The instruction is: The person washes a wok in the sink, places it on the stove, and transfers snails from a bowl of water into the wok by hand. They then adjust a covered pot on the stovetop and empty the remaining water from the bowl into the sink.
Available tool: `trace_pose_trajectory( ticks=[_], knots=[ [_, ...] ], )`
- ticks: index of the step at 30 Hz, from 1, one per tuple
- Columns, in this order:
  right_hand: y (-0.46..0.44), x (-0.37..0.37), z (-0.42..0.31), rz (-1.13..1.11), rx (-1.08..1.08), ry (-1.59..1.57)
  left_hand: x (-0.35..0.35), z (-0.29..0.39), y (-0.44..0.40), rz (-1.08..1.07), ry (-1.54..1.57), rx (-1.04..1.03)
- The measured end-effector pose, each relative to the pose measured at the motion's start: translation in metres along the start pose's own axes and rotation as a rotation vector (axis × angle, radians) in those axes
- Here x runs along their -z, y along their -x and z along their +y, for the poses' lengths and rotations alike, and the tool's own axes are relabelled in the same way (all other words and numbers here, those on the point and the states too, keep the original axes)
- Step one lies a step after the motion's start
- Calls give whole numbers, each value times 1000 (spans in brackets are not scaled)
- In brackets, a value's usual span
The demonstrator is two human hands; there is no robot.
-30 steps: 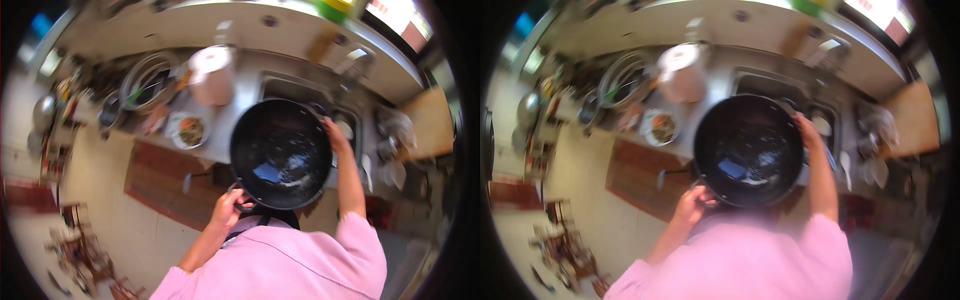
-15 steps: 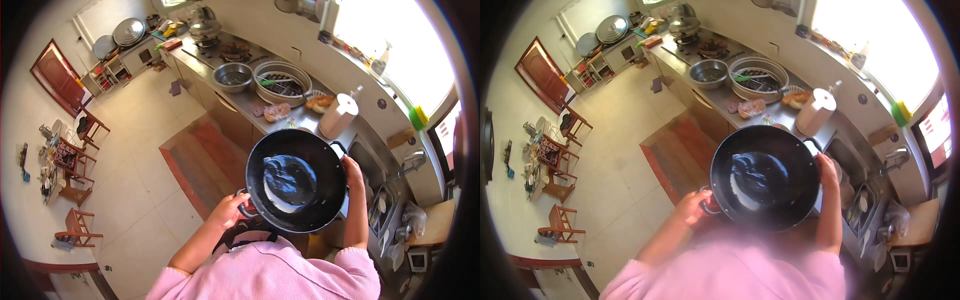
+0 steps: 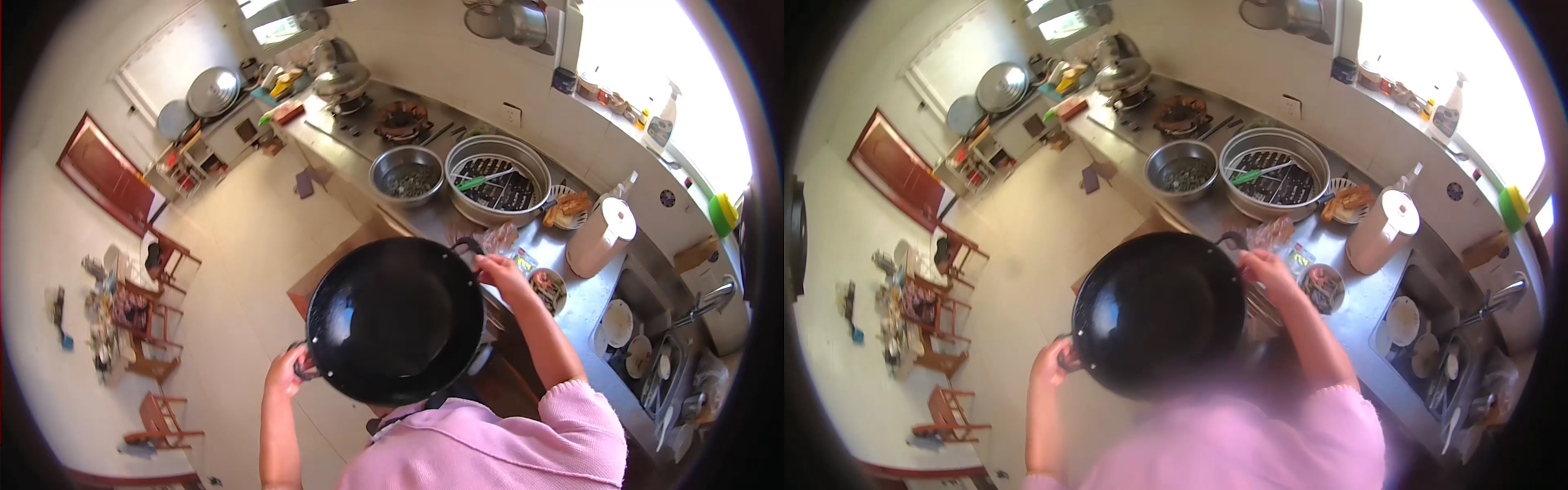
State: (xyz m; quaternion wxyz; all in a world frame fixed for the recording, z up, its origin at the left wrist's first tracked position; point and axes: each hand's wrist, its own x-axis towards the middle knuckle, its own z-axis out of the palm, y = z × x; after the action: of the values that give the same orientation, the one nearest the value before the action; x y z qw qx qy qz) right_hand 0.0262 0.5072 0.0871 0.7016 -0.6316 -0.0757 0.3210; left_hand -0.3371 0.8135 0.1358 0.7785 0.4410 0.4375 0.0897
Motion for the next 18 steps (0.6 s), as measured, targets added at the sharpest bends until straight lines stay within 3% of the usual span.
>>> trace_pose_trajectory(
  ticks=[6, 9, 11, 18],
  knots=[
    [-100, -49, -57, -144, 81, 127, 15, 96, -85, 92, -71, -85],
    [-123, -78, -122, -86, 14, 142, 10, 146, -132, 135, -10, -106],
    [-174, -77, -109, -90, 154, 155, -2, 186, -172, 115, 16, -139],
    [-292, -78, -141, 54, 224, 8, -57, 316, -359, -20, -94, -257]
  ],
)
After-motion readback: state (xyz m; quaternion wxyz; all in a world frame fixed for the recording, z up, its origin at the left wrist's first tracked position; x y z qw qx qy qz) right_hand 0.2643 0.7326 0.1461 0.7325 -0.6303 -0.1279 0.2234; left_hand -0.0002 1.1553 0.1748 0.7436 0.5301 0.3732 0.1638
